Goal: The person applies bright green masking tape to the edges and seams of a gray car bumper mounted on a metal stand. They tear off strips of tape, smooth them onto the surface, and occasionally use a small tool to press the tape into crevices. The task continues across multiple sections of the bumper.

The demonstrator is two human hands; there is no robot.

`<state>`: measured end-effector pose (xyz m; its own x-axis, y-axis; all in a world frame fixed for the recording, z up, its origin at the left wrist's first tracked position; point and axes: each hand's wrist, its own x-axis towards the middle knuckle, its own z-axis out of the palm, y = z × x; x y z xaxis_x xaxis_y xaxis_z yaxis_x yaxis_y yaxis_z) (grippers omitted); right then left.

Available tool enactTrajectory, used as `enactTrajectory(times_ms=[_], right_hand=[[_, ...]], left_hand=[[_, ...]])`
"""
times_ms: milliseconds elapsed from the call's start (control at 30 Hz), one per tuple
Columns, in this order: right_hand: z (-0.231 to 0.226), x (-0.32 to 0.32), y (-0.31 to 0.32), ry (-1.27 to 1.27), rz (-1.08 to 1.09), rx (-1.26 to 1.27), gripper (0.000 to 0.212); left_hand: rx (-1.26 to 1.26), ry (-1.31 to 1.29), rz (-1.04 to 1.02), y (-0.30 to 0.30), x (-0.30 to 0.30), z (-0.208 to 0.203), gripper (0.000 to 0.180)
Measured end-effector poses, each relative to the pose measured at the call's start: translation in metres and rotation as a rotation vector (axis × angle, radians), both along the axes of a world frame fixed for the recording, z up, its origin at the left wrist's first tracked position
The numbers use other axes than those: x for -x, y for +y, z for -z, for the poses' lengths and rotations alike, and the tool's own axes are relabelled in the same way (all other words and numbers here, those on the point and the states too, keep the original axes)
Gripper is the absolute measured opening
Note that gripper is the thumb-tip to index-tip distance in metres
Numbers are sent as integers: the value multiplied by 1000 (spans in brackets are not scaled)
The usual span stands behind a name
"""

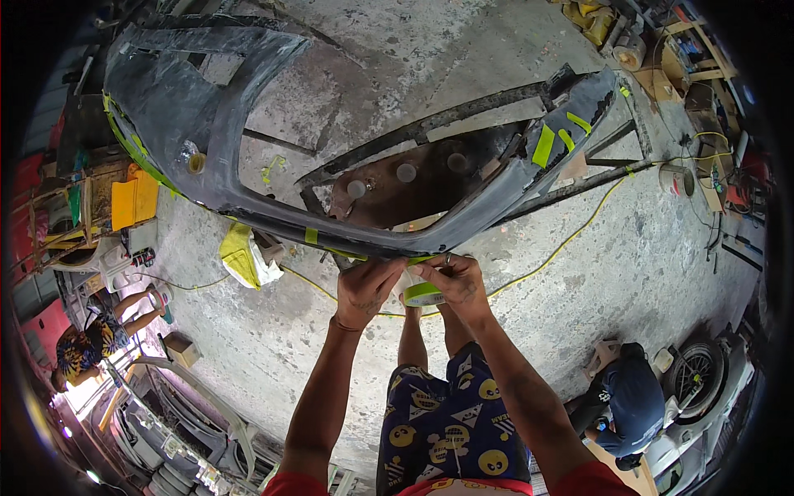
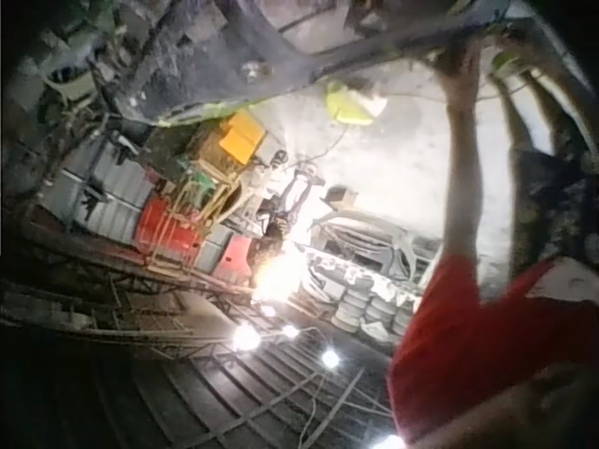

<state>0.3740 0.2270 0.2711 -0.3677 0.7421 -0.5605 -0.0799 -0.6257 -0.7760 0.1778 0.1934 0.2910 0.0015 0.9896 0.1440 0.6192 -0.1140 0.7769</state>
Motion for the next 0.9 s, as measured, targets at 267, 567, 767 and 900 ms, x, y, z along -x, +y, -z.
enactTrajectory(times_ms=[267, 567, 767, 900], right_hand=[[9, 4, -6, 14, 51, 2, 18], [-6, -16, 2, -54, 180, -79, 15], [-12, -20, 13, -205, 69, -106, 14], [-4, -21, 15, -239, 58, -222, 14]], left_hand=[[208, -204, -283, -10, -17, -3, 23], [267, -268, -208, -4, -18, -7, 20], [196, -262, -171, -3, -19, -10, 15], [214, -235, -146, -1, -20, -12, 15]])
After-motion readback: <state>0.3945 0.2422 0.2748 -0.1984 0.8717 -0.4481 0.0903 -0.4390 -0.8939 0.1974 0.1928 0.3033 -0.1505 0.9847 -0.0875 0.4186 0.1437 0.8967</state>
